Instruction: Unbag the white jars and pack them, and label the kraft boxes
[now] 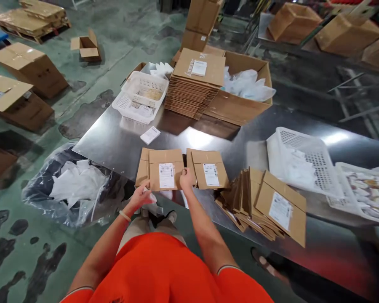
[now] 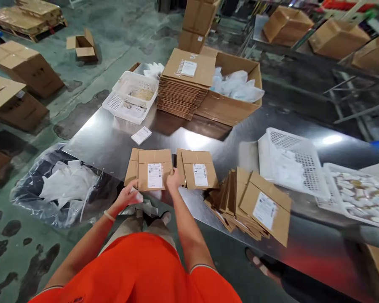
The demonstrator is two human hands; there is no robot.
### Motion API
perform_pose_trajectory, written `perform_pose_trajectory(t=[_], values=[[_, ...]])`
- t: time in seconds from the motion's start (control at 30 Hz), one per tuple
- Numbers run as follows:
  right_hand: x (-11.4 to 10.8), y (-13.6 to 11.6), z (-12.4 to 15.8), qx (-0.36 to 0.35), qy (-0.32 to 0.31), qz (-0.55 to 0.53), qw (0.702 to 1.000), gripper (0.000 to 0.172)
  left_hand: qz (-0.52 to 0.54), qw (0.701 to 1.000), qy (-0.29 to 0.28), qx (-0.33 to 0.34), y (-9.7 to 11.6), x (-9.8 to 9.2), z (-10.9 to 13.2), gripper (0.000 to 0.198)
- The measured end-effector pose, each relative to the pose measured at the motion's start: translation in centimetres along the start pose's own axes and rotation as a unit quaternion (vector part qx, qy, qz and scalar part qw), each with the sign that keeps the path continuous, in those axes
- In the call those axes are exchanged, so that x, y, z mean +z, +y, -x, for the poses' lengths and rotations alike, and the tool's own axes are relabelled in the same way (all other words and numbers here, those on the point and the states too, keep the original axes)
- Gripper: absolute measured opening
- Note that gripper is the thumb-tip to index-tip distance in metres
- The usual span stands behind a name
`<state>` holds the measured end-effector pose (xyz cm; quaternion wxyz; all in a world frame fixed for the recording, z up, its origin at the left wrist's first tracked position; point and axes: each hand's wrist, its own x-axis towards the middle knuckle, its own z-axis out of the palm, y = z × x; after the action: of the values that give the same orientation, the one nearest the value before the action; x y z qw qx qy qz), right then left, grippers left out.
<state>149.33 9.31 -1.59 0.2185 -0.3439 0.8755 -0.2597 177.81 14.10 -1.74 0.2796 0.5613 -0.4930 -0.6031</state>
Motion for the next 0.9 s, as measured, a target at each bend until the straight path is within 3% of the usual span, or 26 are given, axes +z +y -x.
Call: perform_pose_trajectory(t=[0.13, 0.2, 0.27, 0.33, 0.4, 0.43, 0.47, 0.53, 0.6, 0.67, 0.8, 0.9], values=[[-8.6, 2.6, -3.7, 0.018, 0.055, 0.004, 0.998, 0.042, 0.106, 0.993, -0.039, -0.018, 0.7, 0.4, 3.2, 0.054], [-9.7, 2.9, -2.9, -0.048, 0.029, -0.023, 0.998, 0.039, 0.160, 0.986, -0.043, -0.026, 1.1, 0.6, 4.6, 0.065], [-7.7, 2.5, 0.5, -0.178, -0.085, -0.082, 0.977, 0.033, 0.201, 0.979, -0.030, -0.030, 1.4, 1.0, 5.5, 0.077], [-3.9, 2.0, 5.6, -0.256, -0.237, -0.125, 0.929, 0.025, 0.244, 0.969, 0.004, -0.027, 1.5, 1.1, 5.6, 0.080], [0.0, 1.8, 10.6, -0.251, -0.464, -0.200, 0.826, 0.020, 0.291, 0.954, 0.070, -0.027, 1.2, 0.8, 5.2, 0.086], [1.5, 1.8, 12.6, -0.245, -0.492, -0.205, 0.810, 0.019, 0.310, 0.943, 0.116, -0.039, 1.1, 0.5, 4.9, 0.090], [2.6, 1.8, 14.1, -0.227, -0.514, -0.217, 0.798, 0.019, 0.322, 0.930, 0.167, -0.066, 0.8, 0.1, 4.6, 0.093], [3.7, 1.9, 15.7, -0.190, -0.483, -0.233, 0.822, 0.021, 0.332, 0.898, 0.255, -0.139, 0.3, -0.5, 4.4, 0.092], [4.0, 1.6, 16.0, -0.149, -0.446, -0.256, 0.845, 0.030, 0.340, 0.875, 0.294, -0.180, -0.2, -0.5, 4.8, 0.085], [4.2, 1.1, 16.1, -0.121, -0.428, -0.273, 0.853, 0.035, 0.357, 0.884, 0.259, -0.155, -0.6, 0.2, 5.8, 0.084], [4.7, 0.3, 16.4, -0.112, -0.432, -0.282, 0.849, 0.034, 0.300, 0.943, 0.125, -0.074, -1.0, 1.4, 7.6, 0.084], [5.1, 0.4, 16.1, -0.133, -0.428, -0.267, 0.853, 0.034, 0.236, 0.964, 0.102, -0.068, -0.9, 1.0, 7.6, 0.070]])
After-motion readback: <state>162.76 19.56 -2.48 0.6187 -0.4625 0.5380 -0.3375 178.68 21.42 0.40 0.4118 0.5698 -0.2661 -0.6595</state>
